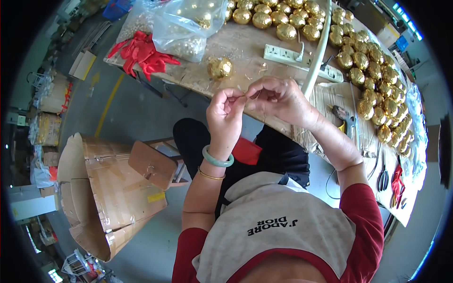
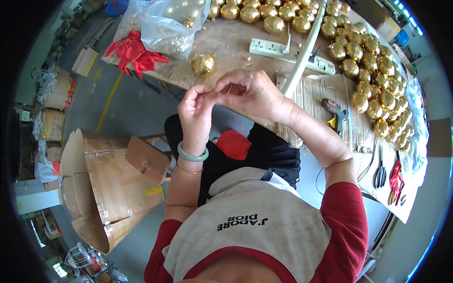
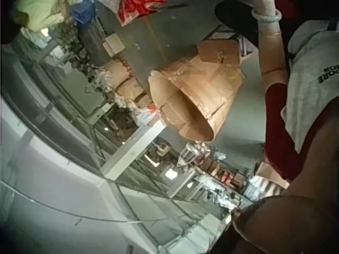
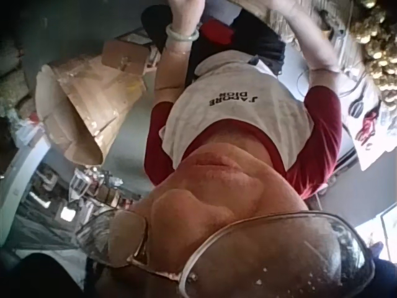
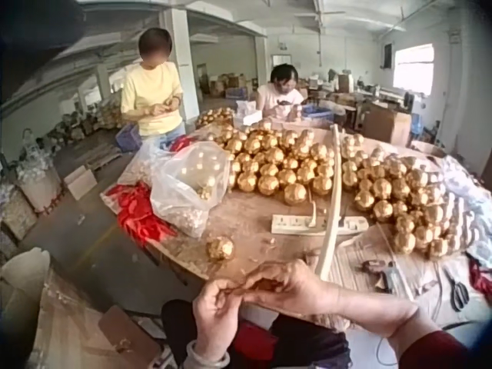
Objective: Gluing small hanging loops onto gold-colored ball ornaments using a hot glue gun.
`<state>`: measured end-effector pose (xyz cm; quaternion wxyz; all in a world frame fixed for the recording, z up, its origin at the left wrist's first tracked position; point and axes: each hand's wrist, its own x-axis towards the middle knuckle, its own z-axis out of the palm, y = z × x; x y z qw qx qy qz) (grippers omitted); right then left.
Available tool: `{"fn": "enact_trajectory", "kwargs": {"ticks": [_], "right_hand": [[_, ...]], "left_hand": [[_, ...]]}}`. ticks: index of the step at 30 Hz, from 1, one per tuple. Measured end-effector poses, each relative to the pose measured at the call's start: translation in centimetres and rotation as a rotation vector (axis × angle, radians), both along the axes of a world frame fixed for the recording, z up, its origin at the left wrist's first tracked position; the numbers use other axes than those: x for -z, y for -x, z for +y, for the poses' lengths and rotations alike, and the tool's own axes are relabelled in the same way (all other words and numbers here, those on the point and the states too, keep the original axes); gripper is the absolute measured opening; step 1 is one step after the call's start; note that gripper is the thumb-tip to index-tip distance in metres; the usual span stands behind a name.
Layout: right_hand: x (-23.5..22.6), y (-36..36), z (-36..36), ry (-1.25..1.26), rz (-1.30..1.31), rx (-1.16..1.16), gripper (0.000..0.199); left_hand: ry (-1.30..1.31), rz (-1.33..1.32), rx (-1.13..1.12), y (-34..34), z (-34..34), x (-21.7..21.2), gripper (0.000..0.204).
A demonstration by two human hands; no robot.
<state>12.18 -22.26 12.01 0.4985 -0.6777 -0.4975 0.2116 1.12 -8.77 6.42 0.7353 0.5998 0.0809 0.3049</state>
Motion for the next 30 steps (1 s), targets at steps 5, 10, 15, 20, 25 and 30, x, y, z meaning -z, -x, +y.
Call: {"fn": "enact_trajectory", "kwargs": {"ticks": [5, 10, 15, 20, 25, 30], "right_hand": [[-0.1, 0.4, 0.3, -0.041, 0.132, 0.067, 0.011], [-0.3, 0.7, 0.3, -0.051, -0.177, 0.106, 0.014], [-0.4, 0.6, 0.2, -0.074, -0.347, 0.140, 0.014], [-0.4, 0.4, 0.3, -0.092, -0.310, 0.138, 0.016], [-0.6, 0.4, 0.6, -0.054, 0.088, 0.097, 0.017], [-0.4, -0.3, 0.9, -0.005, 0.374, 0.061, 0.018]], "left_hand": [[0.025, -0.067, -0.039, 0.9, -0.6, -0.8, 0.009], [0.177, -0.098, -0.012, 1.3, -0.5, -0.8, 0.009], [0.204, -0.103, -0.054, 1.6, -0.8, -1.2, 0.010], [0.233, -0.108, -0.041, 1.4, -0.8, -1.1, 0.011], [0.177, -0.169, -0.024, 1.3, -0.8, -1.7, 0.022], [0.113, -0.113, -0.018, 1.3, -0.5, -1.8, 0.025]]}}
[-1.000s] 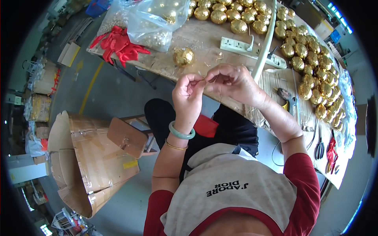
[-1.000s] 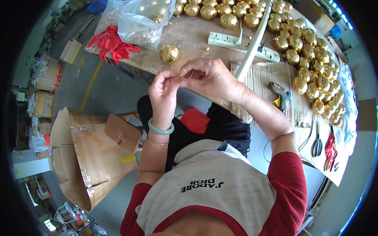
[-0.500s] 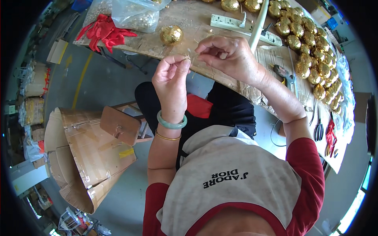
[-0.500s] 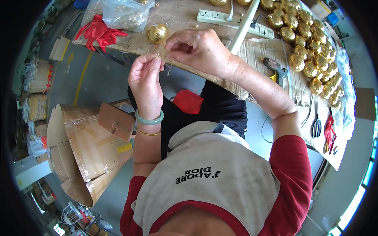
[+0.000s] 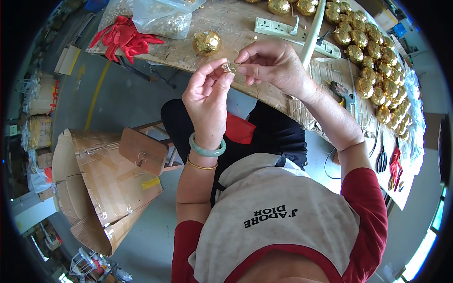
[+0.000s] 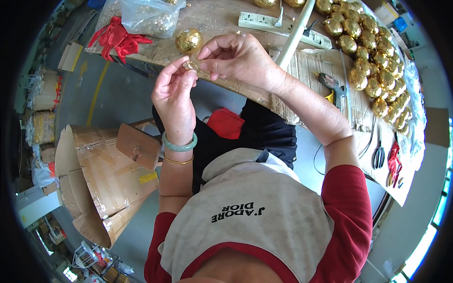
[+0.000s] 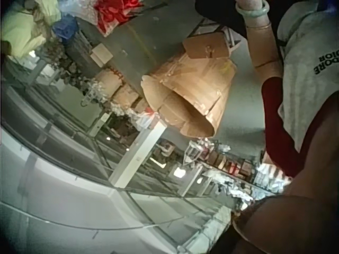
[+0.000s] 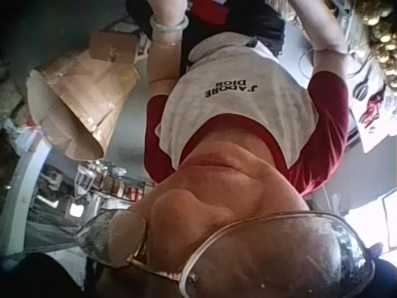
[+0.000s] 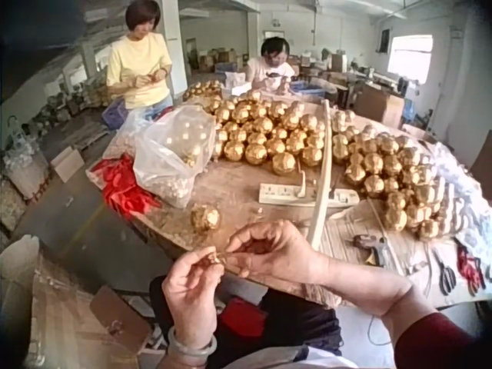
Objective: Gluing small hanging loops onto gold-colored ball ornaments using a hot glue gun.
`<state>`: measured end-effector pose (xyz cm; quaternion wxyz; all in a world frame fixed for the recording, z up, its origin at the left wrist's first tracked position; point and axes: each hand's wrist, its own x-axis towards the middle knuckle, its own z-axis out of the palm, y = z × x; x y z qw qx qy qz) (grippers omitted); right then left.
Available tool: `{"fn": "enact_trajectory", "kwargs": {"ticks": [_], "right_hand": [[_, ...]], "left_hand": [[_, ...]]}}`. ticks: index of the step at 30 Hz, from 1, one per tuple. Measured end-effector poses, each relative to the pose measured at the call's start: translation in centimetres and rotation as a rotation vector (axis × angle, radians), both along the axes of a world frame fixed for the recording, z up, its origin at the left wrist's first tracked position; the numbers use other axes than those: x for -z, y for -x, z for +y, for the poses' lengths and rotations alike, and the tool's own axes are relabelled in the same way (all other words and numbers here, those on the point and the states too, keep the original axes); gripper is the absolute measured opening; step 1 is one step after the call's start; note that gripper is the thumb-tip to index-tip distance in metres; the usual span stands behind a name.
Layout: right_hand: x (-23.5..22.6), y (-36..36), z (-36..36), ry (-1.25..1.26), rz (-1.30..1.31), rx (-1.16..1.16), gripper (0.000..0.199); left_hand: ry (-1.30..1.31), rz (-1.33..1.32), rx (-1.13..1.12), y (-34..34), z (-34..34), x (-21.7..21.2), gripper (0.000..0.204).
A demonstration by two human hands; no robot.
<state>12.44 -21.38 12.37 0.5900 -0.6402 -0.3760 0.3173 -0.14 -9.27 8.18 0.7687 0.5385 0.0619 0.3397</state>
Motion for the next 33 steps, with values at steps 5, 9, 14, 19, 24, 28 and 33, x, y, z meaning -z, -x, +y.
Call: {"fn": "enact_trajectory", "kwargs": {"ticks": [5, 9, 14, 19, 24, 28, 33], "right_hand": [[0.7, -0.5, -0.1, -0.063, -0.071, -0.001, 0.017], [0.5, -0.7, 0.0, -0.052, -0.122, 0.032, 0.016], [0.4, -1.1, 0.1, -0.010, -0.324, 0.046, 0.015], [1.3, -1.8, 0.1, -0.047, -0.068, -0.011, 0.017], [2.5, -2.7, -1.0, -0.035, 0.091, -0.014, 0.017], [3.0, -5.0, -2.9, -0.035, 0.007, 0.103, 0.016], [4.0, -6.7, -3.8, 0.080, -0.113, 0.207, 0.016]], "left_hand": [[-0.048, 0.058, -0.027, -0.5, 0.0, -0.6, 0.023], [-0.157, 0.062, -0.058, -0.8, 0.0, -0.6, 0.024], [-0.275, 0.090, -0.080, -1.2, 0.5, -0.5, 0.023], [-0.217, 0.110, -0.020, -1.5, 0.7, -1.0, 0.025], [-0.183, 0.122, 0.033, -1.9, 1.9, 1.1, 0.057], [-0.453, 0.360, -0.286, -4.3, 8.3, 5.3, 0.066], [-0.855, 0.572, -0.270, -9.8, 12.1, 7.0, 0.079]]}}
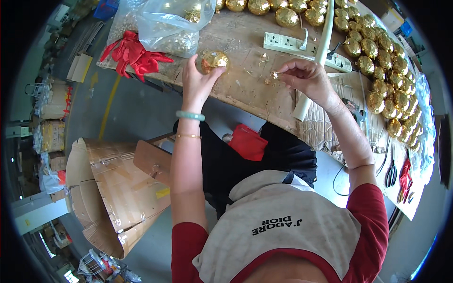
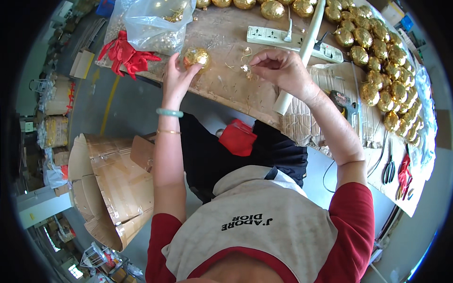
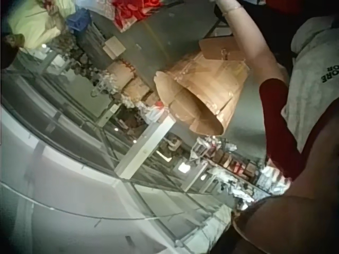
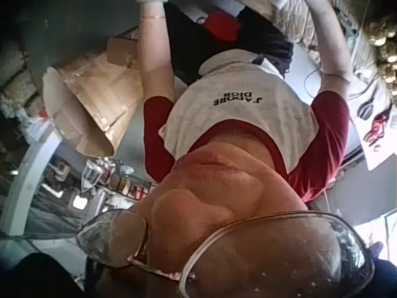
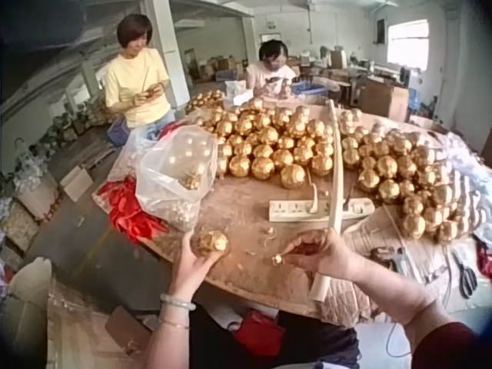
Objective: Gluing small hanging loops onto gold-colored ball ornaments using a hot glue gun.
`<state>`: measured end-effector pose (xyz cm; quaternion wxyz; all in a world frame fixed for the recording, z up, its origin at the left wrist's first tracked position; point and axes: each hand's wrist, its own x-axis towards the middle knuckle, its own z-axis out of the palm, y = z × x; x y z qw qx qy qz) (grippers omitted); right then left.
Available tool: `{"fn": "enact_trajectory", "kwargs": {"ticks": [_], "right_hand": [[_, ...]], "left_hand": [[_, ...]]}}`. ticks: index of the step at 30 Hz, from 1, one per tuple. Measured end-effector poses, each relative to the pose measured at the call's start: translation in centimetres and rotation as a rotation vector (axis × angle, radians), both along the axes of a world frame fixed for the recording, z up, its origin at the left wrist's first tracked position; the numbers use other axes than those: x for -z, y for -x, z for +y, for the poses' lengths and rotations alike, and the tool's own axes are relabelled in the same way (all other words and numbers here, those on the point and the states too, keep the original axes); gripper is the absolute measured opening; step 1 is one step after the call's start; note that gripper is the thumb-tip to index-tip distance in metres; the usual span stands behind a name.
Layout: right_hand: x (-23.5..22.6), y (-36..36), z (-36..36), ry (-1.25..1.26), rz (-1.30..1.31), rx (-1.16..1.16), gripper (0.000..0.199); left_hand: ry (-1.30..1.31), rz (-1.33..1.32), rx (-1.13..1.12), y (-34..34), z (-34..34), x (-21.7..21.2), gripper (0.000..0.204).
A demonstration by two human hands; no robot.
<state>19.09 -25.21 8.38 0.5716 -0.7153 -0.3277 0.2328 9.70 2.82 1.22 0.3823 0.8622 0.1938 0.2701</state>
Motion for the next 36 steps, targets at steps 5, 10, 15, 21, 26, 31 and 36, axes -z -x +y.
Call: {"fn": "enact_trajectory", "kwargs": {"ticks": [5, 10, 15, 21, 26, 31, 36], "right_hand": [[0.5, -1.0, -0.6, 0.072, -0.132, 0.071, 0.014], [-1.1, -0.4, -0.2, 0.146, -0.346, 0.108, 0.013], [-2.8, 1.7, 0.2, 0.044, -0.683, 0.004, 0.016], [-4.2, 4.3, -0.7, -0.004, -0.807, -0.032, 0.016], [-4.8, 5.4, -1.4, -0.038, -0.887, -0.076, 0.016], [-5.2, 6.0, -1.3, -0.039, -0.914, -0.099, 0.016], [-5.3, 6.2, -1.0, -0.058, -0.963, -0.123, 0.016]], "left_hand": [[0.073, 0.125, 0.093, -2.2, -0.7, 0.1, 0.080], [0.017, -0.116, 0.169, 0.8, -5.6, -2.3, 0.078], [0.076, -0.256, 0.305, 4.1, -9.5, -4.8, 0.077], [-0.010, -0.251, 0.293, 6.5, -11.6, -6.0, 0.077], [-0.056, -0.254, 0.331, 7.7, -12.3, -6.7, 0.080], [-0.063, -0.269, 0.335, 8.3, -12.3, -6.9, 0.080], [-0.054, -0.259, 0.332, 8.6, -12.2, -6.9, 0.080]]}}
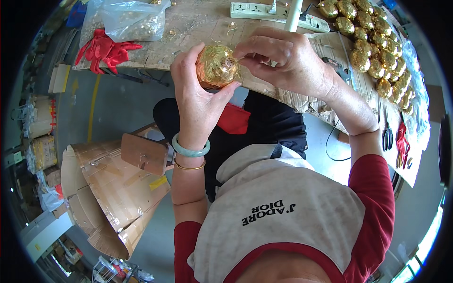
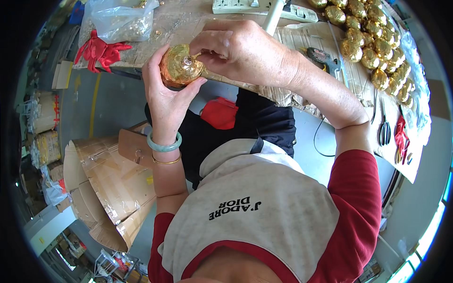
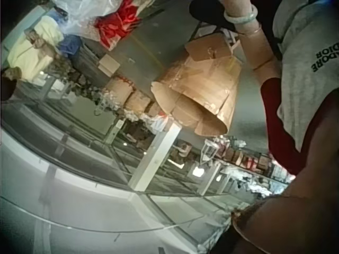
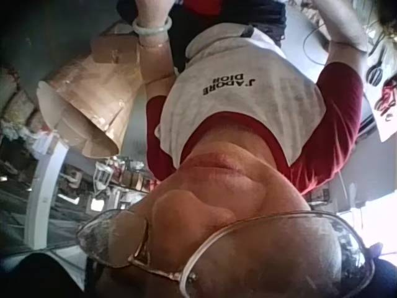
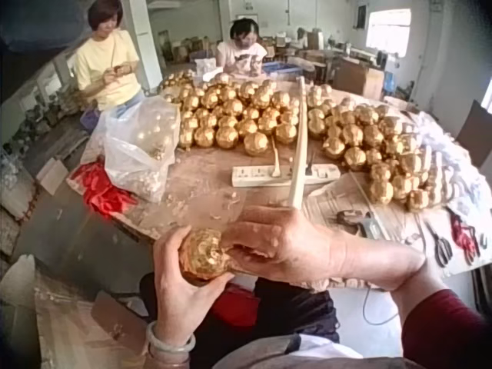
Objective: Gluing small hanging loops onto gold-colored ball ornaments using a hot glue gun.
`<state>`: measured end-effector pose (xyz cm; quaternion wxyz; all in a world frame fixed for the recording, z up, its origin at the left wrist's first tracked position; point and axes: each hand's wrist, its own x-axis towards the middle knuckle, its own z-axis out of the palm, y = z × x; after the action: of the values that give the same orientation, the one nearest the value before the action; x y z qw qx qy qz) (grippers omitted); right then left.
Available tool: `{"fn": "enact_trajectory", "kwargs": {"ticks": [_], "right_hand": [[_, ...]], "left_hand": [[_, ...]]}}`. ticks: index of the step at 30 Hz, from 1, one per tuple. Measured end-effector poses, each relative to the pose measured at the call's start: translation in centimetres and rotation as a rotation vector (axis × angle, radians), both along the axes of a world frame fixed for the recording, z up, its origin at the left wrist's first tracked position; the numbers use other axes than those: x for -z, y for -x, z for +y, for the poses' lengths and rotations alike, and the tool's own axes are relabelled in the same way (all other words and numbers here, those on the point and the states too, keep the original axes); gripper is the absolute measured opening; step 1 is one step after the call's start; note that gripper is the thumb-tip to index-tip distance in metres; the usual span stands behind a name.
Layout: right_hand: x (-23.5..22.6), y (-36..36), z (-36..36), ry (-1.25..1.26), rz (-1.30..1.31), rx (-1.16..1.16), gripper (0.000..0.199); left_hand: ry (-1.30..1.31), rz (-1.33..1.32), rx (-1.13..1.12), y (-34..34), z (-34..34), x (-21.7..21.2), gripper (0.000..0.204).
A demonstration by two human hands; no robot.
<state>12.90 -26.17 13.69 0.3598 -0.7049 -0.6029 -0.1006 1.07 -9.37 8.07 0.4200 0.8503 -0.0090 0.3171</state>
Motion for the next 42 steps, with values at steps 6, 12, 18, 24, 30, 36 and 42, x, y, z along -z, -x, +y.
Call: {"fn": "enact_trajectory", "kwargs": {"ticks": [6, 12, 18, 24, 30, 36, 42], "right_hand": [[-0.5, -0.2, 0.2, 0.042, -0.042, -0.046, 0.018], [-1.0, 0.4, 0.3, 0.111, -0.038, -0.088, 0.017], [-1.5, 0.3, 0.9, 0.235, -0.252, -0.080, 0.019], [-3.1, 0.6, 1.7, 0.240, -0.506, -0.132, 0.019], [-1.7, 0.1, 2.7, 0.285, -0.483, -0.214, 0.019], [-1.6, -0.9, 3.0, 0.348, 0.280, -0.458, 0.006], [-3.0, -1.5, 4.0, 0.642, 0.827, -0.384, 0.009]], "left_hand": [[0.034, 0.002, 0.024, 0.3, 0.1, 0.0, 0.080], [0.066, 0.018, 0.059, 0.8, 0.1, 0.0, 0.078], [0.016, 0.022, 0.038, 0.4, 0.3, 0.2, 0.080], [-0.058, 0.014, -0.031, 1.2, 0.6, -1.4, 0.079], [-0.039, 0.094, -0.050, 1.5, 0.8, 0.1, 0.076], [0.082, 0.125, 0.029, 3.4, 0.1, -0.7, 0.073], [0.074, 0.134, 0.060, 3.9, 0.3, -1.5, 0.074]]}}
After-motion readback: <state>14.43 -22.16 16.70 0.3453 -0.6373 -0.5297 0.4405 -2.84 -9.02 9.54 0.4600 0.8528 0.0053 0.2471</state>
